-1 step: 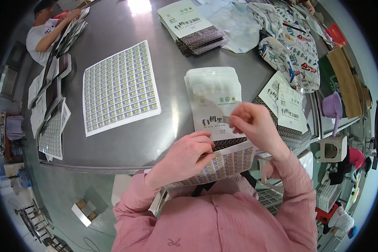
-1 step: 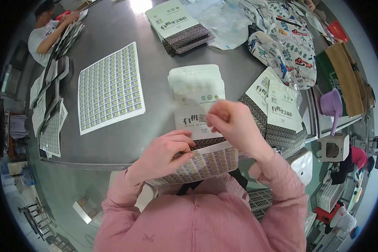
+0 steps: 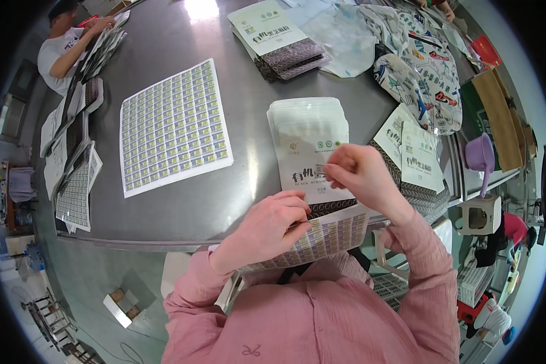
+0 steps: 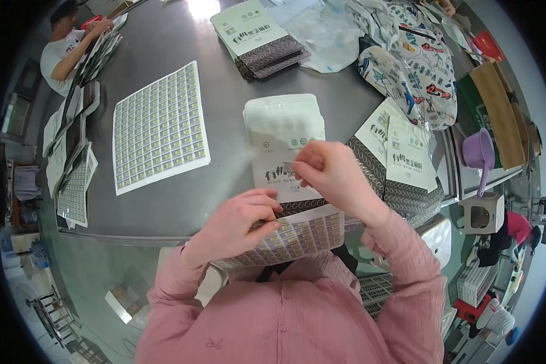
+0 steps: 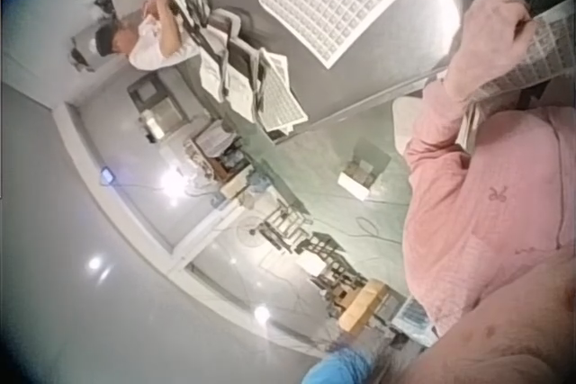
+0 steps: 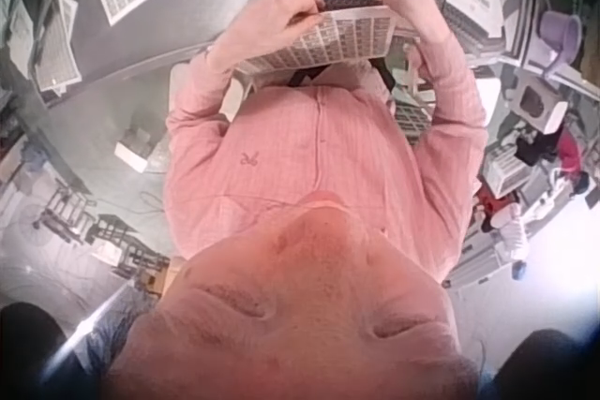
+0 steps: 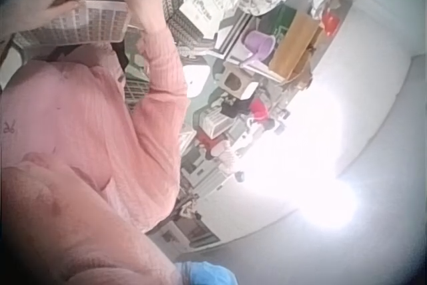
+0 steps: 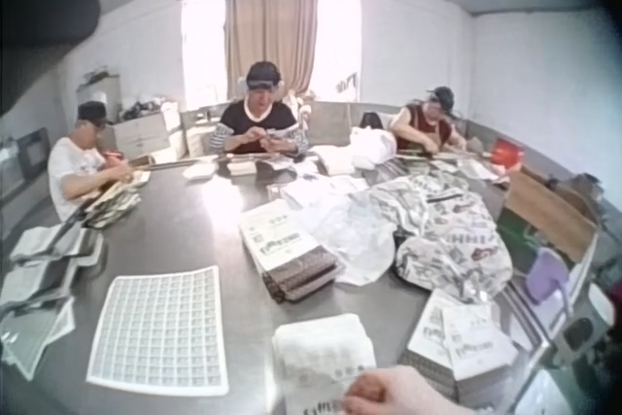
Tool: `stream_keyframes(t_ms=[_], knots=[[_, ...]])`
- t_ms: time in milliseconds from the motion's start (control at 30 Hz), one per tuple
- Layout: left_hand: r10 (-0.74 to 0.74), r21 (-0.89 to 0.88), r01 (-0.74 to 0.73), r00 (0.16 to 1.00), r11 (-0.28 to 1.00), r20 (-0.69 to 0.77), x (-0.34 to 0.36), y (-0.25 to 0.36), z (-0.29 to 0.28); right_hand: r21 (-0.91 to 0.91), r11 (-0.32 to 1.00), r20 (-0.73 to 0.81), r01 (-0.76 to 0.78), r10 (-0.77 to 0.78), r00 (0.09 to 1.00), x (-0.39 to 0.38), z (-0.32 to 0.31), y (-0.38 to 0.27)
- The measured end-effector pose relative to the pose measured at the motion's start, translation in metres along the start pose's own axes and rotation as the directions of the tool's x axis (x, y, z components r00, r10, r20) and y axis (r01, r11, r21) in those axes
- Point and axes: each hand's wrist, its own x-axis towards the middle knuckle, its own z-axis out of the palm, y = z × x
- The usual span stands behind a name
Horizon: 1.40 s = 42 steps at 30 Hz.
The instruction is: Peeling stickers from a large sheet and applying them individually to product pouches on a production line.
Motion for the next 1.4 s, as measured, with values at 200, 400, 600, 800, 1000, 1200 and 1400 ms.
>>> stream_keyframes(t_ms=[200, 400, 600, 800, 1000, 1200, 1400], knots=[[0.014, -0.027, -0.014, 1.000, 1.000, -0.015, -0.001, -0.002, 0.004, -0.100, 0.993, 0.137, -0.067, 0.080, 0.987, 0.050, 0.018, 0.000], [0.023, -0.034, -0.024, 0.999, 0.999, -0.023, -0.003, -0.006, 0.005, -0.111, 0.990, 0.136, -0.081, 0.096, 0.986, 0.060, 0.026, 0.006], [0.021, -0.050, -0.023, 0.999, 0.998, -0.031, -0.003, -0.006, 0.005, -0.795, 0.604, -0.036, 0.050, -0.130, 0.991, 0.048, 0.030, -0.009], [0.018, -0.070, -0.020, 0.999, 0.997, -0.032, -0.004, -0.007, 0.008, -0.864, 0.502, -0.292, -0.041, -0.432, 0.853, -0.002, -0.005, 0.037], [0.038, -0.023, -0.039, 0.999, 0.999, -0.031, -0.005, -0.004, 0.009, -0.785, 0.610, -0.285, 0.104, -0.505, 0.815, -0.018, 0.006, 0.053], [0.005, -0.037, -0.005, 1.000, 0.999, 0.000, -0.004, 0.006, 0.002, -0.238, 0.957, -0.444, 0.168, -0.261, 0.857, -0.031, -0.023, 0.056], [-0.023, -0.048, 0.022, 0.999, 0.999, -0.027, -0.001, 0.007, 0.000, -0.950, 0.232, -0.312, -0.209, -0.736, 0.601, -0.056, -0.096, 0.033]])
